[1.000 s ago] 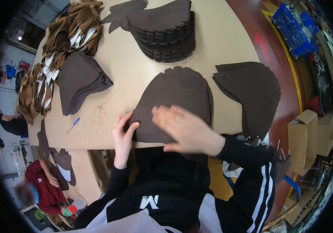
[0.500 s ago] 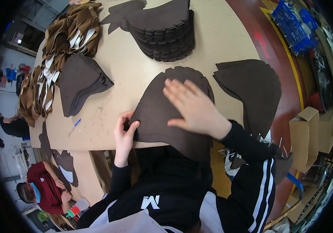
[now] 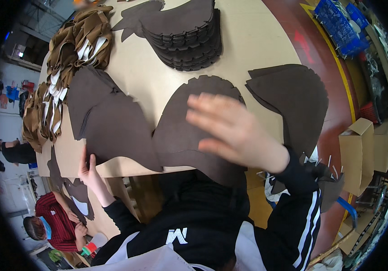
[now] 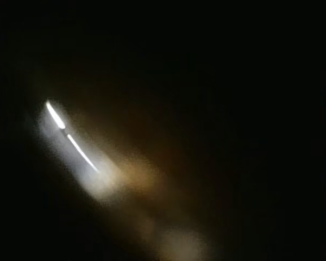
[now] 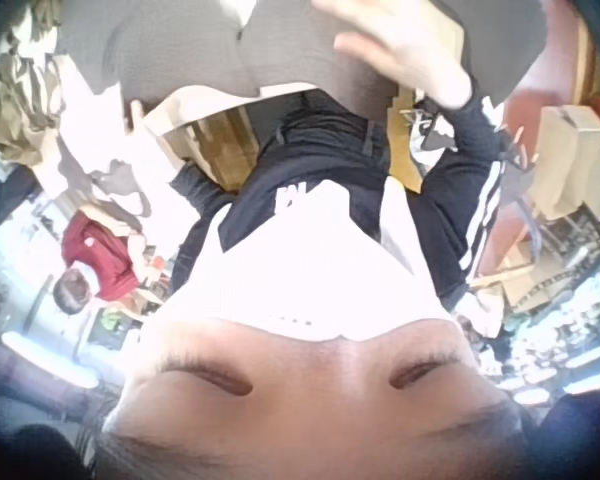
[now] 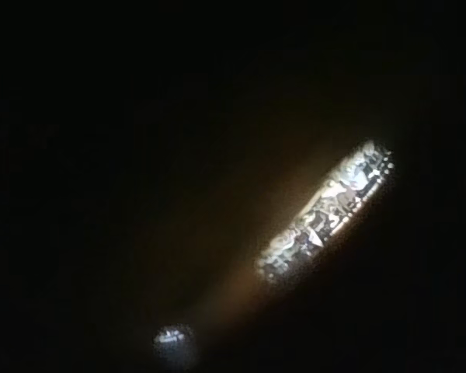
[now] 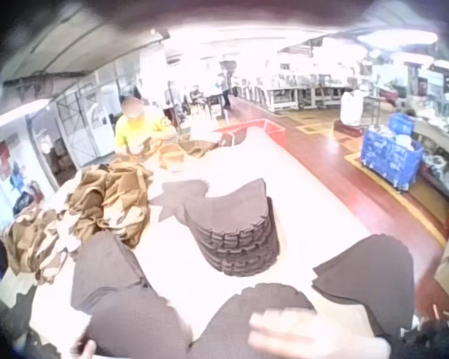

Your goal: The person repeatedly picks up dark brown fabric pieces from a table and stacks them into neat piles. They smooth each piece before placing it on top of the stack. The person also moves stacks of fabric pieces around the table to organize them.

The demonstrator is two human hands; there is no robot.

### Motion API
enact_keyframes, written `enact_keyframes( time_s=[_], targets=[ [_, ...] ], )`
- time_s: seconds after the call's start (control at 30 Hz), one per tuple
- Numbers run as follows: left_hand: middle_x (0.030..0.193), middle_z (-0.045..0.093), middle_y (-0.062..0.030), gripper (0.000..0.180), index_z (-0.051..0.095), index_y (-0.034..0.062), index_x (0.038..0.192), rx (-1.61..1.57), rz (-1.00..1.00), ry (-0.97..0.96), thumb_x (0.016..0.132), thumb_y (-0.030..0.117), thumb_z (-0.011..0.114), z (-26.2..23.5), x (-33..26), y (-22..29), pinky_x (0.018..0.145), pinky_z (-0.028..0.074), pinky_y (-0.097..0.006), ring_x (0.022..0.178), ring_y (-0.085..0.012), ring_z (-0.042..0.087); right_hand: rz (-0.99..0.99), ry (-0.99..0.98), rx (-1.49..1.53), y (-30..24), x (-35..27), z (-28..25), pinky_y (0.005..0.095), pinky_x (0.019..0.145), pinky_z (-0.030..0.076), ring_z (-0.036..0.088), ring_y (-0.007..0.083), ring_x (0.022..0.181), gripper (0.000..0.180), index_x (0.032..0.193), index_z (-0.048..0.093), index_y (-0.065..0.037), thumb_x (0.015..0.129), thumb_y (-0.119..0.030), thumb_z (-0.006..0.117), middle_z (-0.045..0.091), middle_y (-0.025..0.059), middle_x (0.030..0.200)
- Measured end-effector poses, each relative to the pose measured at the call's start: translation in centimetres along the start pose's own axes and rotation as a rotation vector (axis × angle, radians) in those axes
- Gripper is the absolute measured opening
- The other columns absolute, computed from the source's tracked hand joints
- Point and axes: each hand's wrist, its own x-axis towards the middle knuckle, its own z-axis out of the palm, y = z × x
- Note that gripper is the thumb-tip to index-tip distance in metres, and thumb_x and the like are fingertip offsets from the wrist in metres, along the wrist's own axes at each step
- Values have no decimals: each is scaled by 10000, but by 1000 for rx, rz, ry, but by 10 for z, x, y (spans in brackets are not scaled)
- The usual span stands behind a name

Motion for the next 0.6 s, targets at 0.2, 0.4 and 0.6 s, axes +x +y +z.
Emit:
enact_keyframes(
  time_s=[0.2, 0.4, 0.6],
  targets=[
    [1314, 667, -119, 372, 682, 37, 1304, 313, 68, -90, 937, 87, 715, 6, -11, 14, 1141, 405, -403, 1283, -270, 588, 178, -154, -407, 33, 6, 56, 477, 1230, 292, 381, 327, 1498, 889, 1543, 406, -10, 893, -549, 685, 383, 189, 1622],
    [1360, 613, -150, 565, 632, -1, 1357, 125, 160, -560, 842, 130, 822, 110, -66, 54, 1054, 462, -366, 1254, -302, 585, -131, -495, -17, -19, -27, 73, 429, 1224, 313, 406, 262, 1486, 883, 1528, 445, -38, 898, -622, 649, 401, 130, 1624],
    [1316, 631, -131, 483, 682, -6, 1207, 202, 323, -444, 783, 127, 869, 135, -73, 74, 1039, 481, -418, 1247, -320, 582, -66, -390, 185, -13, -32, 29, 490, 1195, 345, 423, 335, 1465, 745, 1501, 487, -49, 889, -387, 748, 414, 162, 1607]
  ],
)
